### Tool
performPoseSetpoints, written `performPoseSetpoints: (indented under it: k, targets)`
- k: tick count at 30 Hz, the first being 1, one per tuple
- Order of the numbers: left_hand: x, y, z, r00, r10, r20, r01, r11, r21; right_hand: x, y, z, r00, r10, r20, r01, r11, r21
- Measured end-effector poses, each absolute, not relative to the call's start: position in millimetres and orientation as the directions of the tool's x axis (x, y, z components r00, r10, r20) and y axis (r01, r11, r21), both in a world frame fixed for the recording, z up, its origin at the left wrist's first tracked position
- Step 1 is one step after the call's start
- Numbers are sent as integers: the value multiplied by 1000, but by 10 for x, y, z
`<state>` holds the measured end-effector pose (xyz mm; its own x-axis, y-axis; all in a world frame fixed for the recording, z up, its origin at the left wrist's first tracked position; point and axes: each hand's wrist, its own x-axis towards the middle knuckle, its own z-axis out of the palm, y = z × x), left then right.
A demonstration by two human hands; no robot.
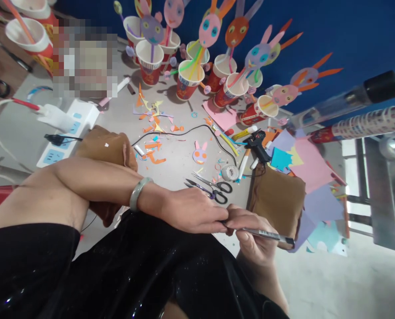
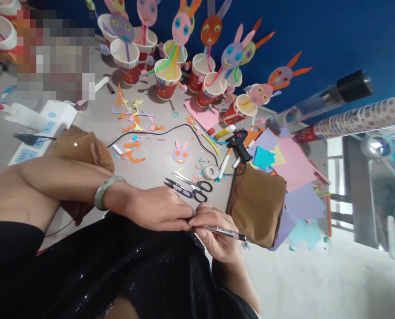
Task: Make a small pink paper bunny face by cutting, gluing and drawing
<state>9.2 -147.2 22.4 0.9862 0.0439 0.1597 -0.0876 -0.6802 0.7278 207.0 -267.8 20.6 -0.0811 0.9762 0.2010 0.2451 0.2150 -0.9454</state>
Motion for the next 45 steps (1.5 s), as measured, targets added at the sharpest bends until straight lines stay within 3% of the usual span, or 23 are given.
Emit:
performPoseSetpoints:
  k: [7,17,25,31,34,45]
  targets:
    - [107,-1434,228,994,52,101,-68,-434,898,2069,-2618,197,-153,944,292,228,322,-919]
    - [136,-1414,137,990,105,99,-61,-317,947,2014,-2512,230,-141,945,294,398,326,-858]
    - [113,-1334,207,991,124,42,13,-409,912,1975,-2476,166,-75,965,251,288,262,-921]
    - [98,-1286,204,984,128,120,-43,-486,873,1988,-2425,144,-56,963,265,216,271,-938]
    - [81,-1267,212,988,132,74,5,-516,857,1982,-2392,164,-55,958,280,209,286,-935]
    - [61,-1217,286,978,187,91,8,-471,882,1978,-2316,168,-48,957,285,218,289,-932]
